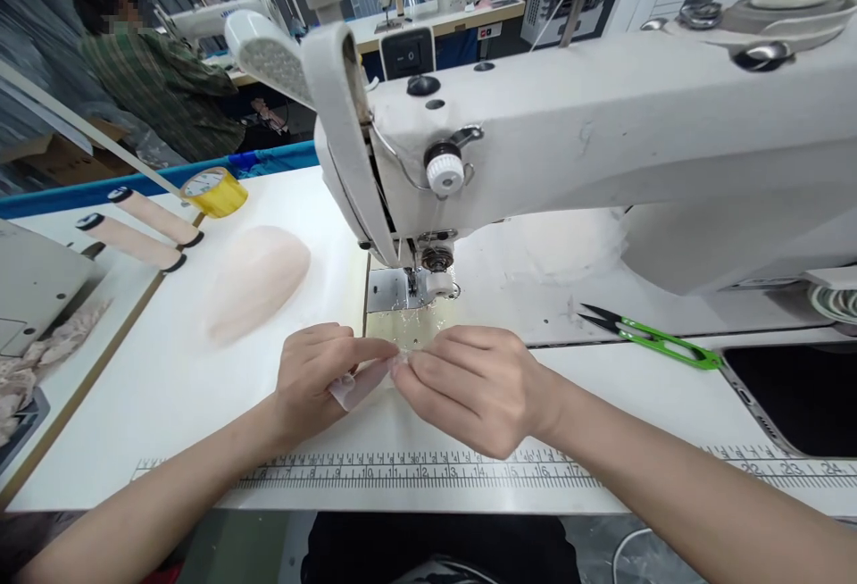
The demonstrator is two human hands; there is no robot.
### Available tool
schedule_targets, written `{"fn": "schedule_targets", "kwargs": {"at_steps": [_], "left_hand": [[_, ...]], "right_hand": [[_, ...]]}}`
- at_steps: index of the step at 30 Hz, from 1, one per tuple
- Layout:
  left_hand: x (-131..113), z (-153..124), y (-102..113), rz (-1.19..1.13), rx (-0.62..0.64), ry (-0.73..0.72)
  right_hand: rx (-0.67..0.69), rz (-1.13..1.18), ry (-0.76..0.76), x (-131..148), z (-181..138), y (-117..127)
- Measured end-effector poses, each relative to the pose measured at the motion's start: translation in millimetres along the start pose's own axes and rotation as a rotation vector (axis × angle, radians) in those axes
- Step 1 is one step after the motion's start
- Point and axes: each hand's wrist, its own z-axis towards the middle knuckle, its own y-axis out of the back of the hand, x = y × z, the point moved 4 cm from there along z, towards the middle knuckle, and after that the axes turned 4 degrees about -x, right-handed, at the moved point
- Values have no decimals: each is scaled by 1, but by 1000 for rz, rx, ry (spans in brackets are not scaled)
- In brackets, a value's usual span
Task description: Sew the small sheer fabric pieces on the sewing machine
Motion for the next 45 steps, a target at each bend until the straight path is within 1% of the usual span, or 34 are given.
{"fn": "schedule_targets", "kwargs": {"at_steps": [3, 6, 8, 10, 12, 13, 15, 16, 18, 20, 22, 24, 26, 28, 29, 31, 34, 39, 42, 44, 45], "left_hand": [[0, 0, 0, -13, 12, -5], [0, 0, 0, -57, 35, 23], [-1, 1, 1, -117, 65, 71], [-2, 1, 1, -221, 131, 183], [-3, 0, -2, -352, 252, 349], [-3, -1, -4, -404, 321, 423], [-3, -5, -8, -419, 406, 505], [-2, -6, -10, -381, 417, 505], [3, -8, -15, -256, 400, 442], [9, -11, -21, -135, 372, 346], [14, -15, -27, -65, 353, 280], [19, -18, -32, -26, 351, 292], [22, -20, -33, 8, 354, 362], [23, -20, -31, 66, 337, 419], [22, -19, -30, 103, 318, 415], [17, -16, -27, 189, 264, 336], [8, -13, -25, 305, 221, 162], [-6, -14, -26, 384, 245, -80], [-10, -15, -25, 392, 310, -104], [-9, -15, -26, 393, 357, -88], [-8, -15, -26, 394, 368, -80]], "right_hand": [[16, -87, 96, 5, 6, 2], [9, -140, 153, 9, 7, 5], [4, -160, 185, 11, 7, 8], [5, -166, 199, 12, 7, 10], [-5, -128, 141, 11, 7, 11], [-6, -89, 74, 9, 7, 11], [11, 10, -111, 2, 4, 6], [32, 59, -206, -2, 2, 1], [84, 141, -355, -8, -4, -8], [113, 193, -448, -13, -9, -16], [122, 211, -525, -18, -13, -22], [124, 200, -603, -25, -16, -27], [149, 178, -699, -33, -19, -31], [203, 142, -807, -41, -22, -36], [234, 124, -855, -44, -23, -38], [274, 93, -917, -48, -25, -40], [279, 77, -944, -50, -24, -42], [236, 103, -950, -52, -25, -44], [218, 77, -942, -53, -28, -43], [201, 7, -872, -52, -28, -40], [192, -37, -808, -50, -27, -38]]}}
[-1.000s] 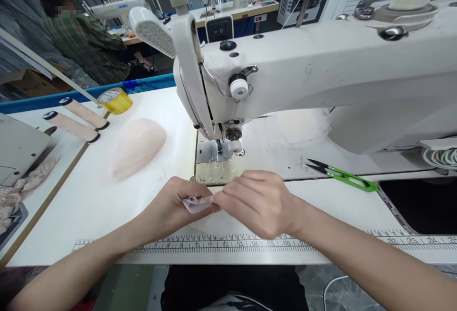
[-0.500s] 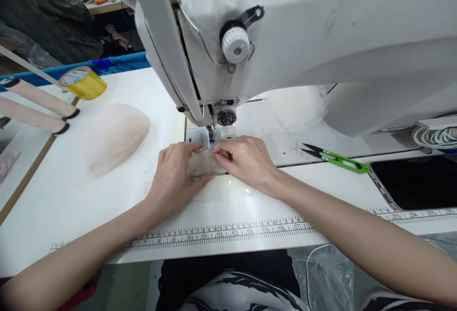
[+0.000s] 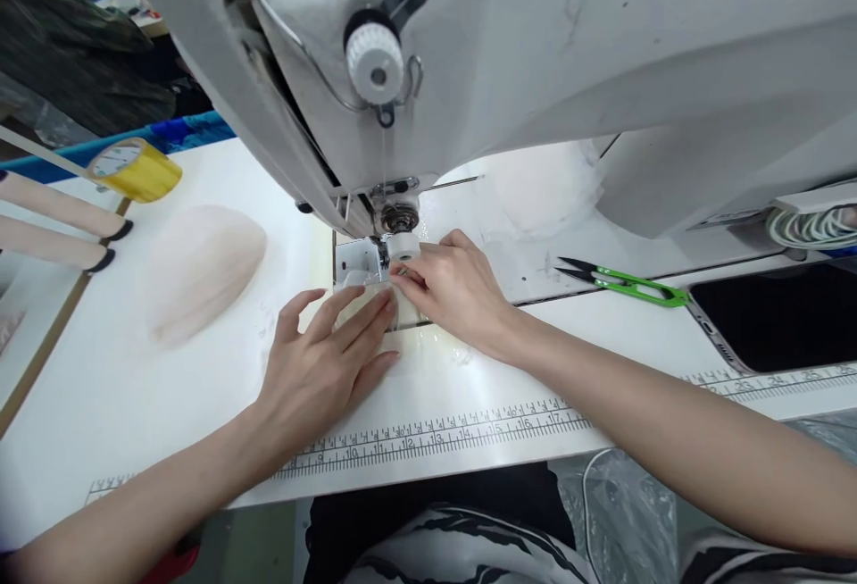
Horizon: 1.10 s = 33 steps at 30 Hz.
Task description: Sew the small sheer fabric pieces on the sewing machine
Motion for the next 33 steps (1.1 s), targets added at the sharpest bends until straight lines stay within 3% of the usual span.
{"fn": "schedule_targets", "kwargs": {"at_steps": [4, 7, 33], "left_hand": [[8, 4, -4, -14, 12, 37], [12, 5, -7, -17, 24, 57], [22, 9, -15, -38, 79, 120]], "right_hand": [[-28, -219, 274, 13, -9, 7], [6, -367, 354, 19, -12, 8], [-10, -494, 408, 15, -11, 3]]}}
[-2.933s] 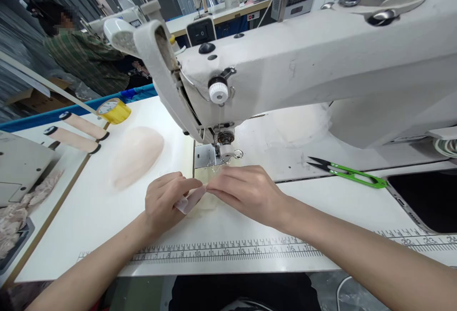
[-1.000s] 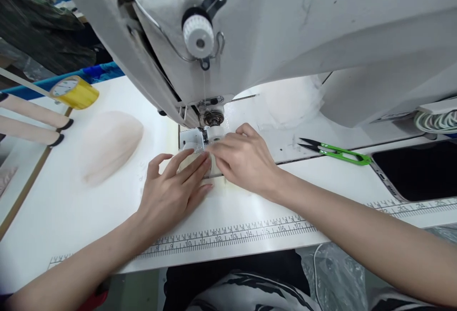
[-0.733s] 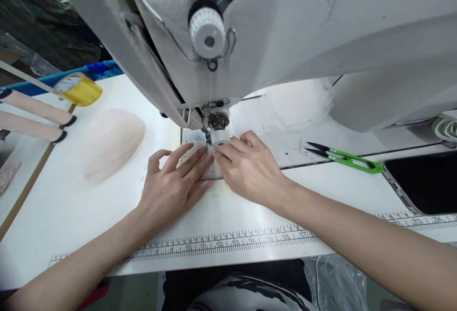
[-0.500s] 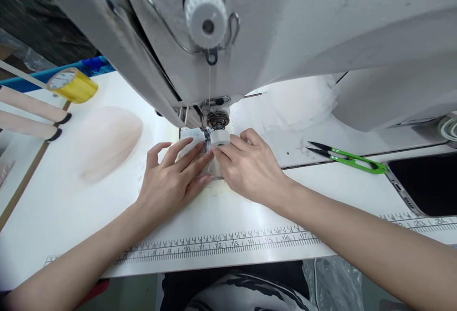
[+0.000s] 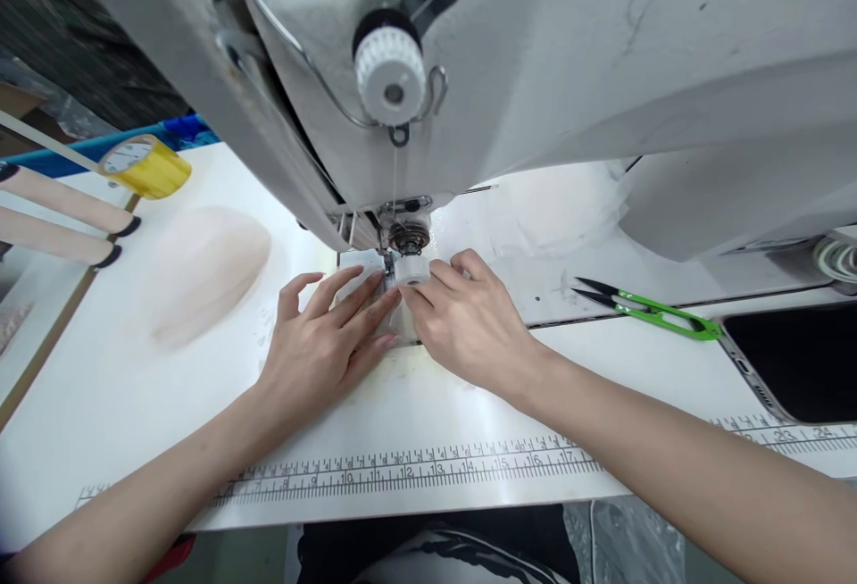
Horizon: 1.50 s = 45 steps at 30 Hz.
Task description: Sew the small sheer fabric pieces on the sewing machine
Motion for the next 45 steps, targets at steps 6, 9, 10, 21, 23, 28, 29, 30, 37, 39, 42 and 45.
{"fn": "schedule_targets", "kwargs": {"at_steps": [6, 9, 10, 21, 23, 28, 29, 30, 37, 39, 42, 45], "left_hand": [[1, -1, -2, -4, -11, 13], [2, -1, -3, 3, -19, 16], [2, -1, -3, 4, -19, 18], [6, 1, -7, -8, 21, 40], [5, 0, -3, -7, 15, 20], [-7, -6, 22, -92, 83, -35], [-10, -7, 24, -104, 156, -33], [-13, -9, 26, -99, 230, -30], [-17, -6, 13, 123, 168, -59], [-7, -3, 11, -48, 130, 44], [12, 1, 13, -482, 107, 339], [24, 5, 18, -707, 100, 505]], "right_hand": [[4, 1, -11, 0, -1, -1], [0, -15, -11, 0, -1, -1], [2, -18, -10, 0, -1, -1], [50, -32, -16, -3, 0, -5], [27, -15, -20, -4, 1, -2], [-27, 208, 37, -2, 1, 7], [-27, 256, 52, -1, 1, 8], [-21, 298, 61, -1, 0, 8], [120, 504, 6, -5, -1, 2], [136, 521, -13, -7, -1, 0], [101, 549, -37, -9, 0, -4], [16, 565, -53, -11, 0, -6]]}}
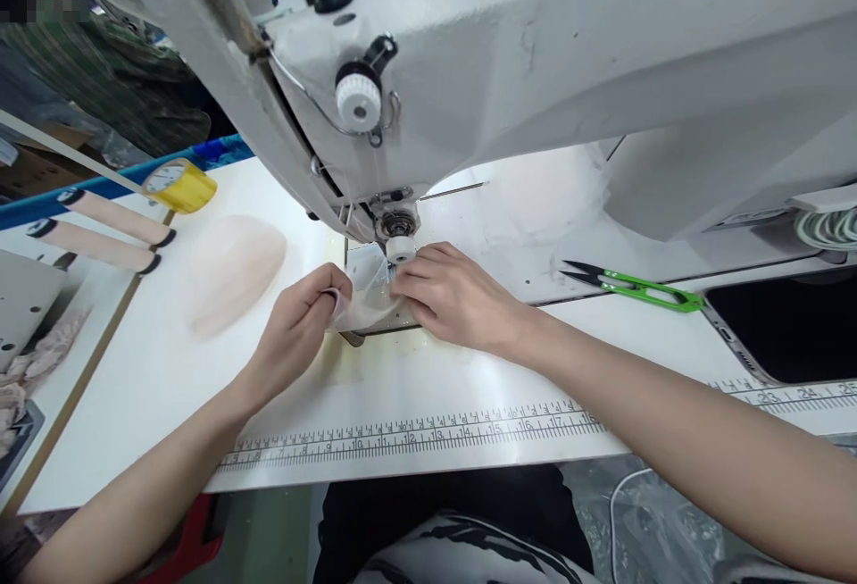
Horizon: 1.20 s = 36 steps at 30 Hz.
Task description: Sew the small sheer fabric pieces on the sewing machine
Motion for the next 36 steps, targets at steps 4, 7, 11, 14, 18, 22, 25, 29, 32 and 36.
{"fn": "schedule_targets", "kwargs": {"at_steps": [4, 7, 11, 14, 18, 22, 25, 29, 32, 36], "left_hand": [[-6, 1, -3, 280, 142, -182], [-5, 2, -9, 512, 142, -298], [1, 11, -9, 445, 60, -252], [5, 21, -10, 310, 57, -237], [8, 28, -12, 182, 80, -253], [12, 30, -14, 152, 96, -229], [13, 31, -14, 111, 104, -210], [12, 30, -12, 48, 157, -204], [11, 25, -14, 98, 170, -269], [9, 9, -18, 350, 62, -510]], "right_hand": [[-82, -18, 34, -1, 0, 2], [-155, -63, 24, -2, 0, 6], [-206, -164, -51, -6, 2, 9], [-236, -204, -119, -7, 4, 10], [-245, -195, -173, -7, 5, 9], [-279, -193, -151, -4, 6, 11], [-262, -205, -167, -5, 7, 10], [-205, -207, -202, -6, 5, 7], [-152, -176, -201, -6, 1, 5], [-98, -186, -129, 0, -3, 5]]}}
